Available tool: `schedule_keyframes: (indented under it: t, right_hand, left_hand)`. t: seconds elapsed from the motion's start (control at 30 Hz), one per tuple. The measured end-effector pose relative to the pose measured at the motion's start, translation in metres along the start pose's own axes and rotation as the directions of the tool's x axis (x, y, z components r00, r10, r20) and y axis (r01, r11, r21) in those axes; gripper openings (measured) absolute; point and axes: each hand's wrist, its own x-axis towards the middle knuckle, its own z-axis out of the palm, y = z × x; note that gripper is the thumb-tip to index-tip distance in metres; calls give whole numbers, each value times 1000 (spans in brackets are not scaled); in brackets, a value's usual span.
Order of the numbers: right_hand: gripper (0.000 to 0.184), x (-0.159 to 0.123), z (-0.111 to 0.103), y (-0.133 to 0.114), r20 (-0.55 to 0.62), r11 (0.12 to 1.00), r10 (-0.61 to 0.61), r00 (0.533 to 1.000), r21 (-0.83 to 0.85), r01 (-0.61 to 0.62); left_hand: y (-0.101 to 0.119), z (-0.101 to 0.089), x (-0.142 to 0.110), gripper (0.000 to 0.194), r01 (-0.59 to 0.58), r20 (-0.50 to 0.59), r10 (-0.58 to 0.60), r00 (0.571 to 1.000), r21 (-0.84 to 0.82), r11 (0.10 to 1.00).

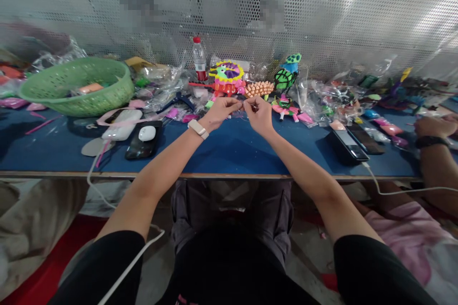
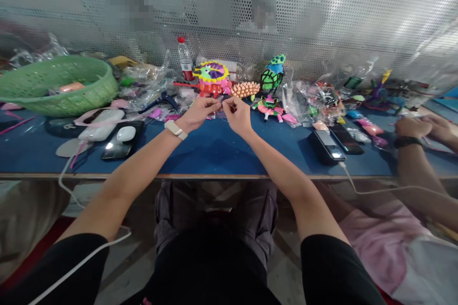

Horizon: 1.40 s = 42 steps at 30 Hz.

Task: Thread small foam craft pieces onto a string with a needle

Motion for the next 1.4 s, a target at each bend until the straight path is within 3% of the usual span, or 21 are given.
schedule_keyframes:
  t: [0.07,0.13,0.23,0.3,0.4,0.5,0.63,0.73,0.83,0.97,1.07,1.17,1.27,1.4]
  right_hand:
    - [24,-1,1,-1,1,1000,9,1000,-21,-9]
    - [22,-1,2,-1,-14,999,21,1000,-38,-21]
    - [19,0,4,-3,-47,997,46,998,-59,-49]
    - [16,0,6,-3,-68,996,70,995,-57,-74]
    - [16,2,7,-1,-92,991,133,987,-1,-133]
    - [20,6,7,3,-56,968,245,968,64,-242]
    - [24,14,2,5,58,880,448,892,148,-451]
    - [17,19,-4,4,185,791,546,817,206,-576]
    - [14,21,-9,2,274,758,543,794,245,-604]
    - [20,21,-10,1,265,744,560,785,256,-617]
    - [23,20,-7,0,227,691,622,750,293,-661]
    - [23,19,-5,1,264,625,651,712,346,-700]
    - [22,19,-8,5,330,616,613,718,370,-696]
    - [27,20,-13,13,332,733,512,793,313,-604]
  left_hand:
    - [-2,-2,1,40,75,57,-69,996,-108,991]
    - [-2,-3,1,39,42,50,-37,998,-92,995]
    - [4,0,-3,31,-139,-36,147,988,178,974]
    - [8,5,-8,21,-220,-62,273,960,434,874]
    - [11,14,-14,18,-253,-7,377,926,732,633]
    - [12,23,-18,26,-231,56,374,926,867,442]
    - [14,26,-21,28,-159,54,315,947,934,319]
    - [17,23,-21,30,-149,62,289,955,945,291]
    - [21,22,-21,35,-153,72,272,960,945,291]
    - [24,29,-22,41,-137,79,233,969,959,248]
    - [23,34,-23,44,-126,72,231,970,966,226]
    - [20,32,-21,45,-134,77,246,966,966,222]
    - [13,25,-17,43,-149,81,266,960,958,244]
    - [4,16,-14,45,-222,140,294,945,938,268]
